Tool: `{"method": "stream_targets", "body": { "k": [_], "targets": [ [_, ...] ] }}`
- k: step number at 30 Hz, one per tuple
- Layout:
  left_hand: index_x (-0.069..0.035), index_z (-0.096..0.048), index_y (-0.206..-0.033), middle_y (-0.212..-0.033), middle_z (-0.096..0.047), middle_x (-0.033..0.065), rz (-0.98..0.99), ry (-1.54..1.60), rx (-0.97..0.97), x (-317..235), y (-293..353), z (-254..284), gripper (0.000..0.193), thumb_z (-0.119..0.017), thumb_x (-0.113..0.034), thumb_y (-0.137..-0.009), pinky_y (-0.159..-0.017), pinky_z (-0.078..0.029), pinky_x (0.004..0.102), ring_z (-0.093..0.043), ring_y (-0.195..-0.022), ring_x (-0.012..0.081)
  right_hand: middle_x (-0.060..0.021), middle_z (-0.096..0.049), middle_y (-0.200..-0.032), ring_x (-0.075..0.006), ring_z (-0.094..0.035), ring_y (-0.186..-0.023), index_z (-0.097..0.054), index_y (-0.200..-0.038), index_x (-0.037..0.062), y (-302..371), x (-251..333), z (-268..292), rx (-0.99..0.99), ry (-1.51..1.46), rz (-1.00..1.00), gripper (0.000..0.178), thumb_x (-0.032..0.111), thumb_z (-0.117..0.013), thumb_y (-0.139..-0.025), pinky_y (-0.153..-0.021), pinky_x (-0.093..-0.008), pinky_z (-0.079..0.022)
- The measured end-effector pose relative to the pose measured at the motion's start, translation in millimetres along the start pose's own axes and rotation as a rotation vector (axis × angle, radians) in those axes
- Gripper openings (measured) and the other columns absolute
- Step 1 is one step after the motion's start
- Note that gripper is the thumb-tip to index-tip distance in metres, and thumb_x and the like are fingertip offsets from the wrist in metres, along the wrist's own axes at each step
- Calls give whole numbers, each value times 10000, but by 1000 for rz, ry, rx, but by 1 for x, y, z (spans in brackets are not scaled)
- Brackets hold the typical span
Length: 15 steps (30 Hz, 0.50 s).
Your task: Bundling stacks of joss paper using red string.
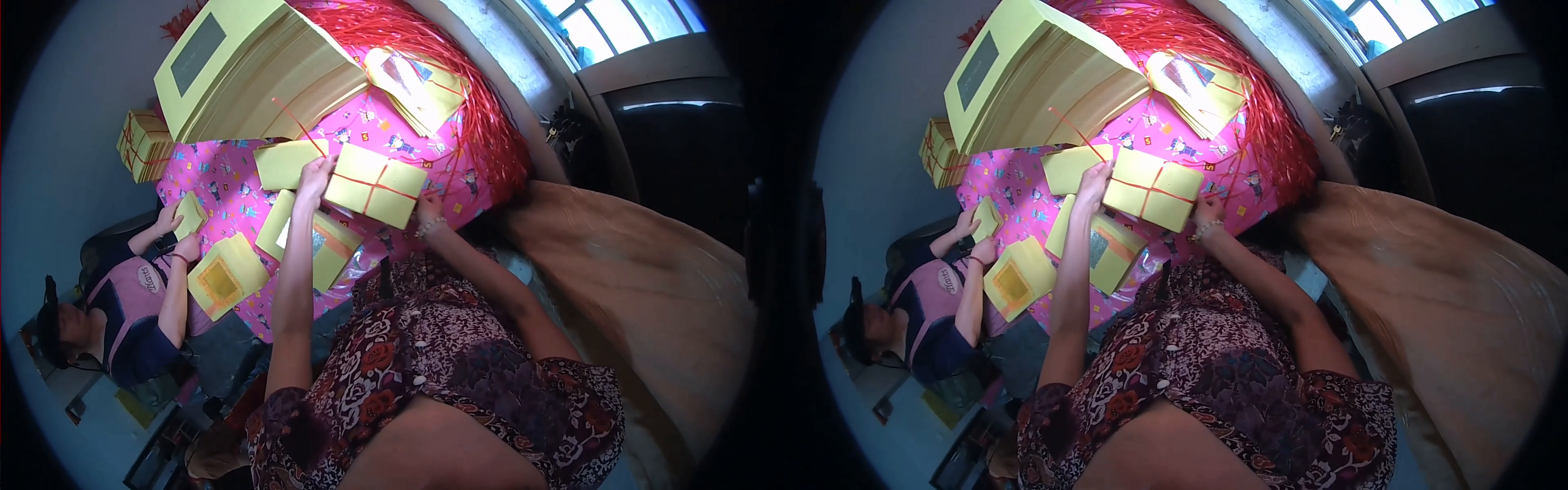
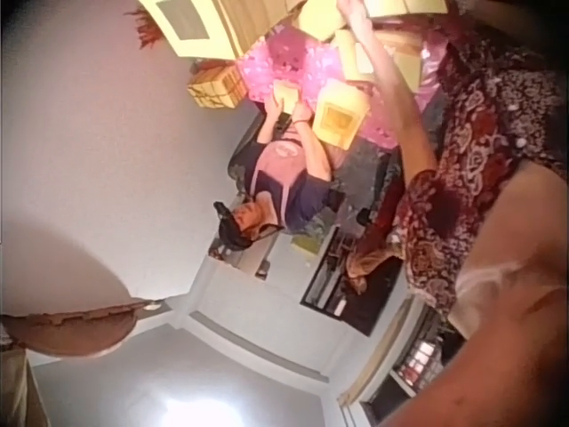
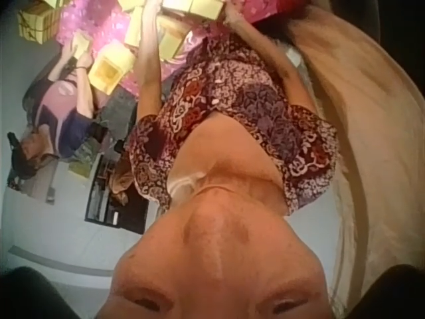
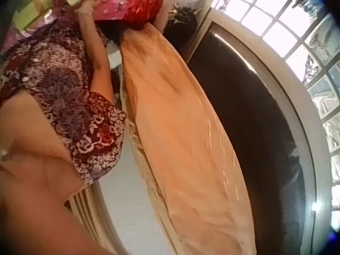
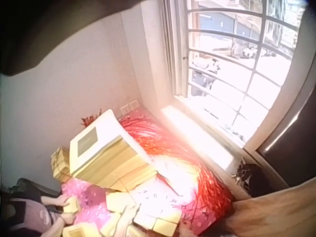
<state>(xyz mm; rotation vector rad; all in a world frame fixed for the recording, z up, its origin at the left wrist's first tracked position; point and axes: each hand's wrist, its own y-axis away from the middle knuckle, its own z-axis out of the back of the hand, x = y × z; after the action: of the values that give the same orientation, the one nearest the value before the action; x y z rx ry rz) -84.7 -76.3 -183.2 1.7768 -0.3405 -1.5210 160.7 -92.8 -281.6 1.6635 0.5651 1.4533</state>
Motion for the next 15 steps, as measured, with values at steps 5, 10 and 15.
{"method": "stream_targets", "body": {
  "k": [5,10,15],
  "targets": [
    [-37,-643,-1013,-716,-642,25,23,-56,-89,32,29,-54,331,-493,-328,-960,-536,-419,200,-567,-615,83,-47,-573,-667,-119,-509,-589,-549,-740,37,-28,28,64,32,137,119,282,270,-665,-848,-545,-295,-423],
    [3,-659,-986,-785,-655,32,-13,-53,-204,67,20,-46,325,-501,-279,-949,-592,-454,245,-576,-658,94,-39,-588,-672,-99,-493,-588,-568,-739,27,-34,28,71,75,255,244,279,265,-660,-852,-546,-280,-404],
    [38,-666,-996,-851,-671,64,141,80,-159,68,9,-45,366,-572,-304,-904,-654,-487,276,-607,-711,124,-46,-602,-688,-97,-506,-613,-577,-753,17,-30,24,67,50,278,233,279,265,-658,-851,-568,-288,-418]
  ]
}}
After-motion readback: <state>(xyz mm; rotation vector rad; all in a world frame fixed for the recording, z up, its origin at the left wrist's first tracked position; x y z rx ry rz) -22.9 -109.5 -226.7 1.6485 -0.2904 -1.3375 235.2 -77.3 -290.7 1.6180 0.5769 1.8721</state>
